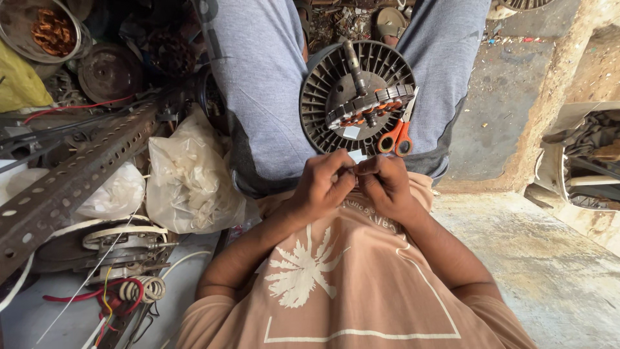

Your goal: The person is repairing a motor stator by organizing copper coils and wires while holding the component between their legs, using a pair of orange-handled scissors to cut and adjust wires, and taking white tape from a plastic bag to secure parts of the assembly.

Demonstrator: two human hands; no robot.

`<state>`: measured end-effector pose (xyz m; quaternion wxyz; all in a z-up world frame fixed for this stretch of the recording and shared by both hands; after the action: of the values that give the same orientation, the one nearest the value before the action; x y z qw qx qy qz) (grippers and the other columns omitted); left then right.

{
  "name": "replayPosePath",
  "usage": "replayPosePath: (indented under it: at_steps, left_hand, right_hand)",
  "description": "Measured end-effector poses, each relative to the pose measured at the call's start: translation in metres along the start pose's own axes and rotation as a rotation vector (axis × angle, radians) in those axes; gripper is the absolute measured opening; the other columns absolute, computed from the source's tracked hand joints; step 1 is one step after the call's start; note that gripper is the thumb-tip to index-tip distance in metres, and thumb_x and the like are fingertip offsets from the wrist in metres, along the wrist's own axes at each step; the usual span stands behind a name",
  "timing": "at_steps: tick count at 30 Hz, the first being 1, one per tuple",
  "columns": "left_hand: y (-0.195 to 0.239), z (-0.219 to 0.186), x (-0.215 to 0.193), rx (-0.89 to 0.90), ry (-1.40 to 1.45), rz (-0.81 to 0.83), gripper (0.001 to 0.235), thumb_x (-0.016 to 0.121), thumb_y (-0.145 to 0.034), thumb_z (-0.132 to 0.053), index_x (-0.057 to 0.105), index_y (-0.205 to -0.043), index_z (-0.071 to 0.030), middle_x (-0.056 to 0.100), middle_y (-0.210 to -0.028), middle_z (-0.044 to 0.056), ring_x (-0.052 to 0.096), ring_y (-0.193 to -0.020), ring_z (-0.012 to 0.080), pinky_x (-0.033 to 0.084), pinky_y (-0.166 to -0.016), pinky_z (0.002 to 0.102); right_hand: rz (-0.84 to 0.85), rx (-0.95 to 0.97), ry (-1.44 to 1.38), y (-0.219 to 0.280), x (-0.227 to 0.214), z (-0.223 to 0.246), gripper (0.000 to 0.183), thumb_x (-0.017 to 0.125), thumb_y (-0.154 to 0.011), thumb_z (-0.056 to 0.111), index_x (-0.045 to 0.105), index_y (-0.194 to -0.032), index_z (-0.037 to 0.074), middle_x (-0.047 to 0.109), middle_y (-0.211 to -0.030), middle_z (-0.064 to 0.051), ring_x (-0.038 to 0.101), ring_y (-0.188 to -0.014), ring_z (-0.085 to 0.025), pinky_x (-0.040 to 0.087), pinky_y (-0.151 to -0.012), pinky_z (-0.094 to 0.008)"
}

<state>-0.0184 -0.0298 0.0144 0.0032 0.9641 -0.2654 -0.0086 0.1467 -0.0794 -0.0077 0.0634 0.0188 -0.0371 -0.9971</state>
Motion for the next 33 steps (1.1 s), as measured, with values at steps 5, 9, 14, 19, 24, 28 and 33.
replayPosePath:
  at_steps: [5, 9, 14, 19, 24, 28, 33]
  left_hand:
    - [0.0, -0.007, 0.003, 0.027, 0.075, -0.088, 0.012, 0.06, -0.095, 0.001, 0.05, -0.088, 0.0, 0.059, -0.076, 0.01, 0.054, -0.067, 0.0084, 0.044, -0.057, 0.031]
    - [-0.016, -0.005, -0.002, -0.116, 0.261, 0.103, 0.013, 0.058, -0.093, 0.0, 0.057, -0.08, -0.002, 0.058, -0.066, 0.006, 0.05, -0.06, 0.0075, 0.041, -0.054, 0.031]
    - [-0.054, -0.048, -0.016, -0.017, -0.173, 0.053, 0.007, 0.065, -0.096, -0.007, 0.066, -0.092, -0.001, 0.061, -0.069, 0.007, 0.058, -0.056, 0.0141, 0.043, -0.056, 0.031]
    - [-0.093, -0.065, -0.018, 0.342, -0.37, -0.14, 0.035, 0.061, -0.107, -0.011, 0.049, -0.14, -0.002, 0.067, -0.12, 0.019, 0.07, -0.109, 0.0345, 0.057, -0.098, 0.039]
    - [-0.087, -0.024, -0.01, 0.246, -0.235, -0.103, 0.035, 0.057, -0.112, -0.012, 0.05, -0.145, -0.004, 0.071, -0.131, 0.017, 0.074, -0.117, 0.0303, 0.061, -0.101, 0.036]
    - [-0.078, -0.009, -0.012, 0.303, -0.163, -0.145, 0.035, 0.051, -0.112, -0.014, 0.048, -0.144, -0.002, 0.069, -0.13, 0.019, 0.073, -0.121, 0.0323, 0.061, -0.103, 0.038]
    - [-0.076, -0.008, -0.013, 0.318, -0.045, -0.161, 0.05, 0.061, -0.106, -0.025, 0.042, -0.145, 0.0, 0.066, -0.129, 0.022, 0.07, -0.122, 0.0316, 0.061, -0.102, 0.038]
  right_hand:
    - [0.104, -0.132, 0.017, -0.018, -0.01, 0.019, 0.009, 0.06, -0.091, -0.005, 0.066, -0.092, 0.002, 0.068, -0.075, -0.008, 0.067, -0.062, -0.019, 0.05, -0.058, -0.029]
    - [0.163, -0.419, 0.201, -0.038, -0.026, 0.063, 0.017, 0.08, -0.085, 0.002, 0.068, -0.096, -0.003, 0.072, -0.088, -0.015, 0.073, -0.077, -0.026, 0.058, -0.068, -0.031]
    - [-0.098, -0.399, 0.205, -0.05, -0.04, 0.066, 0.021, 0.087, -0.077, 0.004, 0.071, -0.089, -0.002, 0.072, -0.086, -0.013, 0.073, -0.078, -0.022, 0.058, -0.068, -0.03]
    - [-0.515, -0.285, 0.262, -0.059, -0.047, 0.045, 0.019, 0.088, -0.085, 0.001, 0.07, -0.091, -0.002, 0.072, -0.087, -0.012, 0.067, -0.074, -0.017, 0.05, -0.062, -0.024]
    - [-0.578, -0.167, 0.225, -0.062, -0.038, 0.041, 0.018, 0.087, -0.088, 0.001, 0.069, -0.089, -0.002, 0.07, -0.085, -0.013, 0.061, -0.062, -0.012, 0.044, -0.056, -0.023]
    - [-0.459, -0.224, 0.374, -0.07, -0.033, 0.051, 0.022, 0.089, -0.085, 0.003, 0.067, -0.087, -0.003, 0.066, -0.078, -0.011, 0.06, -0.062, -0.016, 0.045, -0.056, -0.027]
    - [-0.289, -0.355, 0.44, -0.077, -0.036, 0.063, 0.023, 0.081, -0.079, 0.007, 0.067, -0.089, -0.008, 0.066, -0.078, -0.019, 0.065, -0.066, -0.026, 0.05, -0.058, -0.034]
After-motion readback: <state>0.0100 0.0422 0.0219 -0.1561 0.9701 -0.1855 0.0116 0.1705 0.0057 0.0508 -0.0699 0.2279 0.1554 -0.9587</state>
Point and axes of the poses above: each hand's wrist, its own y-axis away from the middle knuckle, its own x-axis out of the palm, z = x × y, the point moved 4 cm from there along -y, towards the middle knuckle
